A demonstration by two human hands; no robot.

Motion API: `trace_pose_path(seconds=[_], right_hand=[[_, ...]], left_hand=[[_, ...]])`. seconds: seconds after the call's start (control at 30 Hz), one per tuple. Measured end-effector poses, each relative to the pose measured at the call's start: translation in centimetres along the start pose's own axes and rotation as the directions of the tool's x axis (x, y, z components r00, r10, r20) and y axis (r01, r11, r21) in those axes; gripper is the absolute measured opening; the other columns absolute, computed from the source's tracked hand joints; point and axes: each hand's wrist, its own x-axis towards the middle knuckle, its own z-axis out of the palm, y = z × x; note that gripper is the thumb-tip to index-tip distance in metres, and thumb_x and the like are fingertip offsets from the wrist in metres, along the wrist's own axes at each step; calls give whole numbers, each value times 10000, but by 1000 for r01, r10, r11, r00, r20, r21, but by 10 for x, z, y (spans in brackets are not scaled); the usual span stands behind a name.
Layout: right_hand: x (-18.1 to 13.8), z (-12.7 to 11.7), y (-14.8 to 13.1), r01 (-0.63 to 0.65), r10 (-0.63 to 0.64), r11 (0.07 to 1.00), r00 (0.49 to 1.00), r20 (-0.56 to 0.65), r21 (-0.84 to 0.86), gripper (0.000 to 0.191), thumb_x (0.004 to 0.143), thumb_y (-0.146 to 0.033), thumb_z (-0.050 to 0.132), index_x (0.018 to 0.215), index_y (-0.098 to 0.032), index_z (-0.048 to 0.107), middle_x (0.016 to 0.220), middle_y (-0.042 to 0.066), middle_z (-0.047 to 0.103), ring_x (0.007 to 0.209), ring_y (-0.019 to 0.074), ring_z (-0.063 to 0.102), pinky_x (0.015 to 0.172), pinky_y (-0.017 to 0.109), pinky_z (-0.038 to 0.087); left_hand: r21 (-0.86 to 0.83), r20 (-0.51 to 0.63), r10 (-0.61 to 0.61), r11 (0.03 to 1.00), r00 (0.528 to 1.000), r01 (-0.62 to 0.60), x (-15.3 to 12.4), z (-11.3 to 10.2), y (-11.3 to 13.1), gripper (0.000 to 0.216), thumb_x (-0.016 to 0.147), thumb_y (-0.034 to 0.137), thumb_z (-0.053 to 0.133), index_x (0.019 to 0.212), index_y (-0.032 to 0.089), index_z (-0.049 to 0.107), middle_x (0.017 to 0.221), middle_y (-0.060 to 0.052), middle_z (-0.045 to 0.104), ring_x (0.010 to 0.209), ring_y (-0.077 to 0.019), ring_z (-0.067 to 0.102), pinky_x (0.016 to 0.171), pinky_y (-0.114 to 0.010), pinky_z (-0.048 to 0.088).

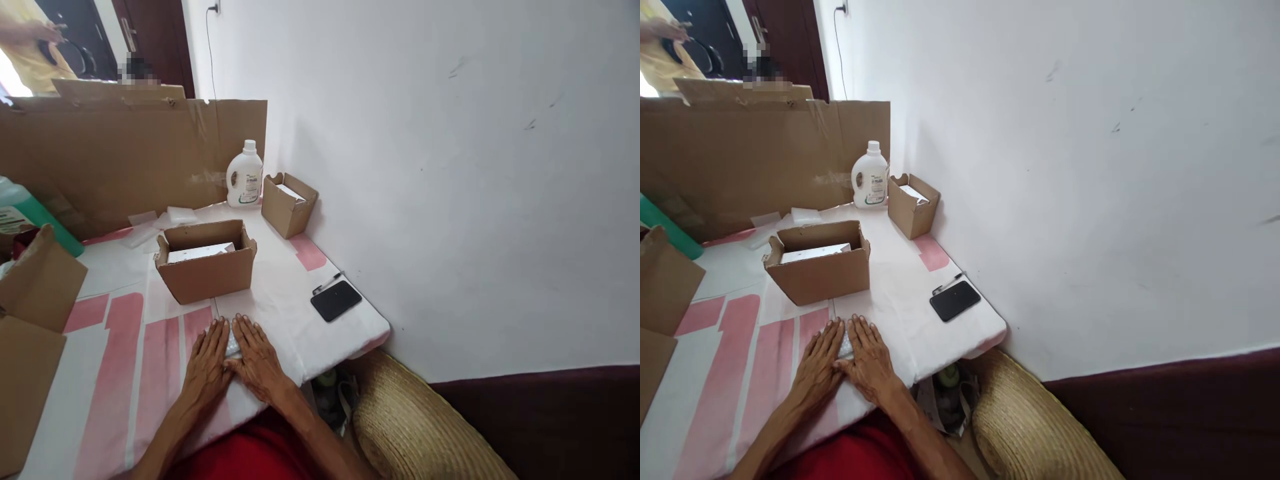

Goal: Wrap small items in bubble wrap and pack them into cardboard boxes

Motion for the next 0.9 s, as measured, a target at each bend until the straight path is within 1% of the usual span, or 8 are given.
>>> trace_pose_path(seconds=[0.13, 0.23, 0.37, 0.5, 0.57, 0.67, 0.77, 0.9], right_hand=[[-1, -10, 10, 35, -35, 999, 998, 47, 9, 786, 947, -499, 625, 1580, -156, 310, 1606, 167, 378, 1497, 300, 346, 1199, 497, 355], [7, -15, 13, 90, -88, 996, 993, 73, -25, 828, 866, -508, 724, 1511, -103, 400, 1555, 220, 441, 1443, 347, 422, 1156, 519, 398], [21, -20, 12, 176, -173, 970, 984, 31, -166, 323, 869, -245, 722, 1167, -163, 627, 1334, 168, 649, 1228, 322, 603, 994, 465, 508], [34, -59, -2, 259, -272, 952, 961, -58, -165, 119, 890, -107, 596, 912, -218, 632, 991, 66, 721, 933, 244, 644, 791, 370, 519], [46, -96, -15, 289, -300, 951, 949, -102, -108, 136, 943, -138, 543, 897, -230, 632, 849, 40, 681, 807, 218, 605, 700, 333, 496], [85, -154, -33, 350, -368, 929, 899, -238, -116, 216, 1008, -149, 477, 1017, -250, 668, 876, 44, 678, 816, 212, 589, 724, 326, 484], [147, -187, -35, 373, -412, 911, 842, -350, -176, 264, 1024, -152, 459, 1078, -265, 691, 964, 54, 692, 904, 223, 604, 811, 348, 491], [224, -177, -15, 388, -462, 852, 873, -157, -353, 253, 977, -97, 513, 945, -227, 728, 966, 74, 699, 918, 225, 607, 792, 332, 499]], left_hand=[[-44, -18, 66, 997, 998, -66, 1, -8, -14, 721, 970, 359, 485, 1604, 164, 202, 1524, -187, 500, 1431, -294, 459, 1117, -459, 431], [-91, -79, 107, 989, 991, -114, 1, -14, -24, 603, 972, 286, 483, 1551, 193, 340, 1473, -163, 563, 1377, -264, 527, 1081, -422, 487], [-157, -82, 149, 975, 985, -160, 10, -30, -31, 455, 907, 137, 445, 1326, 226, 598, 1316, -124, 686, 1223, -242, 654, 981, -377, 569], [-256, -44, 101, 961, 994, -109, 38, -76, -21, 422, 906, 105, 440, 1241, 265, 640, 1045, -69, 772, 885, -184, 748, 761, -281, 617], [-264, -129, 115, 953, 985, -146, 62, -112, -16, 385, 940, 134, 451, 1255, 272, 624, 1080, -65, 757, 928, -171, 733, 786, -262, 606], [-142, -337, 136, 971, 932, -193, 110, -166, -22, 361, 958, 149, 475, 1258, 283, 624, 1266, -76, 685, 1128, -198, 660, 934, -327, 560], [-14, -428, 91, 994, 899, -107, 163, -196, -47, 333, 956, 188, 487, 1207, 298, 676, 1281, -87, 649, 1128, -246, 626, 952, -422, 521], [-83, -230, 2, 996, 973, -21, 211, -187, -91, 348, 895, 290, 566, 1221, 255, 683, 1235, -107, 666, 1120, -290, 626, 950, -472, 501]])
